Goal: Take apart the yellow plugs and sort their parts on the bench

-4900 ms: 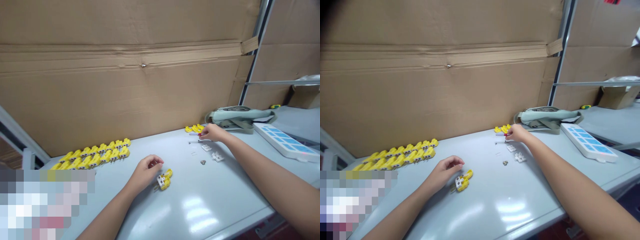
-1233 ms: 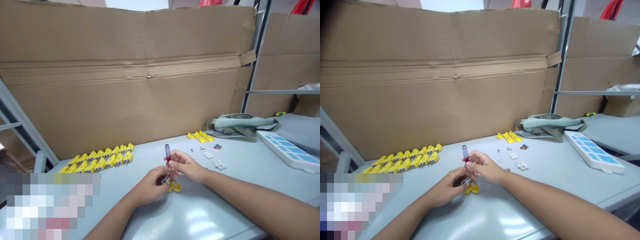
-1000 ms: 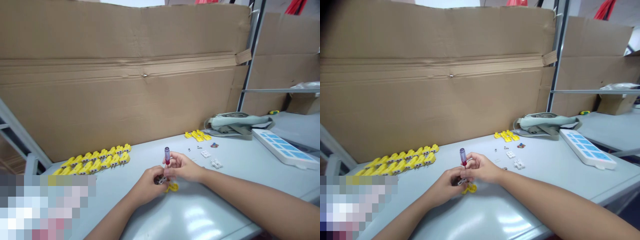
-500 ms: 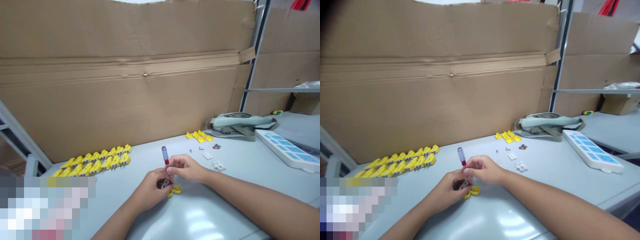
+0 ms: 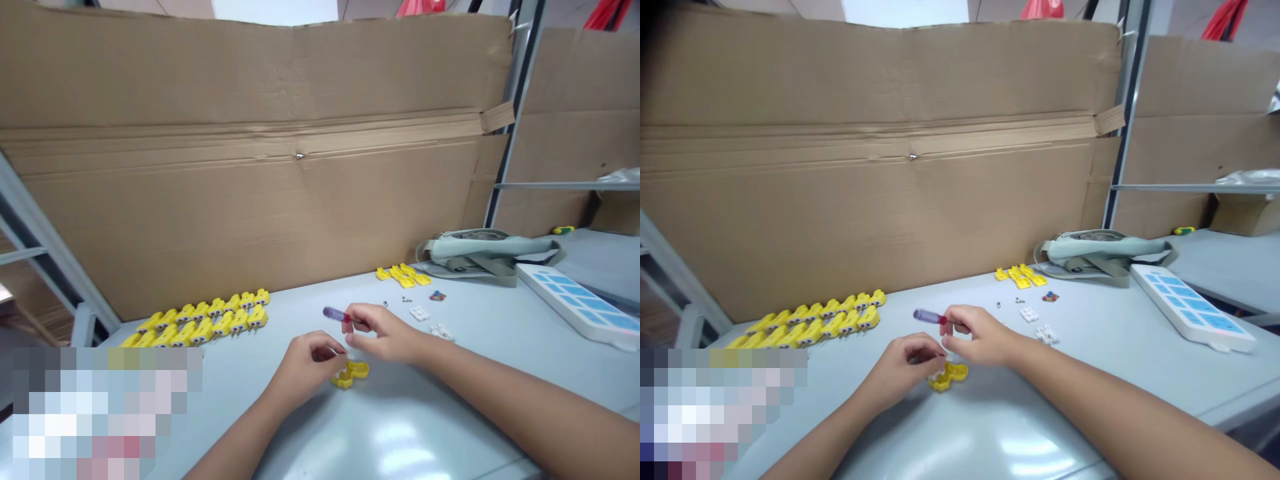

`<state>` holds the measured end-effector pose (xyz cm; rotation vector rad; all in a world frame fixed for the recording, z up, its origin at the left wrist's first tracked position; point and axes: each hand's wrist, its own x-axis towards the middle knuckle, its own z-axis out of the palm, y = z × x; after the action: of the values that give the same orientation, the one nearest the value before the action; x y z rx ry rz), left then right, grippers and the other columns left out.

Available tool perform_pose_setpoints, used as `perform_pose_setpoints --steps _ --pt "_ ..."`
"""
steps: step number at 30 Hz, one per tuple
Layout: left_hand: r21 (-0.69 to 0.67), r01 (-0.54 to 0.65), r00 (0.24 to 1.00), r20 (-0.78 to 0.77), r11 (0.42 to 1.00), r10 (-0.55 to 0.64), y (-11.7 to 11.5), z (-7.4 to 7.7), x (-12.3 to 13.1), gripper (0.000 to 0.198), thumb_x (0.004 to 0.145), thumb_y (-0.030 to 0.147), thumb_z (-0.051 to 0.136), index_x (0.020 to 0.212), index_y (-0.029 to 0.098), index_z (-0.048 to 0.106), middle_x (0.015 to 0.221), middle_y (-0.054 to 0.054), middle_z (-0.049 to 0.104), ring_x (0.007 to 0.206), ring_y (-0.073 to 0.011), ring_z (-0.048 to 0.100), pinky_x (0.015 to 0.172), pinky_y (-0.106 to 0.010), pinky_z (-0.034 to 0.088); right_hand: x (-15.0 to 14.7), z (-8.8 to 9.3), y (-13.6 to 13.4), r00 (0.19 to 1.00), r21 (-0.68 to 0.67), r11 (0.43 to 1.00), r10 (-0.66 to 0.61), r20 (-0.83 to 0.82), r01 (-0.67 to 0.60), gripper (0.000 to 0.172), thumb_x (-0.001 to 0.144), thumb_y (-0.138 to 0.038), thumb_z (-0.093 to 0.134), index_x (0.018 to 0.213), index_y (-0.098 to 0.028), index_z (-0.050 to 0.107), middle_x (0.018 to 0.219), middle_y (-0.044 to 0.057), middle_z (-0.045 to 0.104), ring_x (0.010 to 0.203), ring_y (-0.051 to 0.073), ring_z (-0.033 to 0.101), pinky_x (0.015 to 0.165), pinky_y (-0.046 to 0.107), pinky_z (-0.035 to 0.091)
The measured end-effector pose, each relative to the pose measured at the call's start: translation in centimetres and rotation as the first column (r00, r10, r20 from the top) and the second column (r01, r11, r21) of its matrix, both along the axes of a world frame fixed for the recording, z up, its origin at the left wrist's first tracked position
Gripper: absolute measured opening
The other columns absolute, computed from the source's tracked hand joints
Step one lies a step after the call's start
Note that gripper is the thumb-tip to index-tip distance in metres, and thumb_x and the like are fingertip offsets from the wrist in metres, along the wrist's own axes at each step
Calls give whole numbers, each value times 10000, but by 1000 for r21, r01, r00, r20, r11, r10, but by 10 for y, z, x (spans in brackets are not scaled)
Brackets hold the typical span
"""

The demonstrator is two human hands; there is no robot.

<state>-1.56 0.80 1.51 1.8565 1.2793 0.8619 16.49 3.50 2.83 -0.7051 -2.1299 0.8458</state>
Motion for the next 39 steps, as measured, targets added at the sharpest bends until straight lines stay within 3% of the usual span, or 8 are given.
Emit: perform_pose_setpoints --steps 3,6,10,13,25,30,35,39 --pt "-27 0 990 140 1000 4 3 -2 -1 148 687 277 638 713 139 685 740 -48 658 667 -166 572 625 -257 449 3 2 0 993 101 995 -1 118 -11 113 686 -191 619 782 -165 567 688 -30 497 601 89 376 559 204 328" --pt "-34 -25 978 206 999 31 4 -1 -2 187 692 309 637 747 134 675 692 -34 650 642 -164 566 591 -249 437 1 0 1 990 41 999 -28 135 23 144 707 -246 619 821 -159 602 660 -33 512 575 81 379 530 196 318" --pt "78 -122 991 57 989 118 1 3 -3 232 722 343 593 616 139 618 528 7 543 517 -129 479 488 -226 348 -3 -2 1 979 -49 986 -153 137 160 140 719 -279 604 713 -143 637 537 -52 424 512 70 341 473 190 273" --pt "270 -61 989 -117 961 96 -1 6 -2 187 763 254 525 616 165 599 598 -6 566 575 -140 498 553 -238 365 -7 -3 -1 965 4 976 -214 155 216 117 689 -234 603 620 -146 633 484 -61 367 478 67 304 455 194 244" --pt "559 99 817 -518 823 253 -4 11 6 206 728 25 348 672 206 430 687 -26 489 592 -174 453 567 -277 337 -19 0 -8 963 207 944 -268 26 257 216 534 27 447 572 -177 507 577 -29 555 555 106 469 549 193 356" --pt "533 -43 903 -342 845 262 -3 12 7 228 856 155 306 658 213 404 693 -21 483 590 -169 461 561 -274 338 -22 -2 -11 969 199 948 -246 -30 247 289 585 36 438 737 -192 529 677 -21 591 635 113 553 596 199 410" --pt "282 -172 981 -37 944 189 -3 10 14 264 877 320 343 657 202 429 641 -6 522 586 -160 481 549 -258 352 -18 0 -8 962 282 927 -270 36 249 357 672 21 468 944 -195 548 733 3 637 727 137 597 672 238 435" --pt "129 -207 973 132 970 190 -5 6 21 299 878 356 316 649 199 427 616 9 502 569 -144 450 540 -247 341 -15 0 -1 951 420 882 -287 117 214 282 704 10 473 887 -174 583 753 40 650 765 164 581 684 262 433"
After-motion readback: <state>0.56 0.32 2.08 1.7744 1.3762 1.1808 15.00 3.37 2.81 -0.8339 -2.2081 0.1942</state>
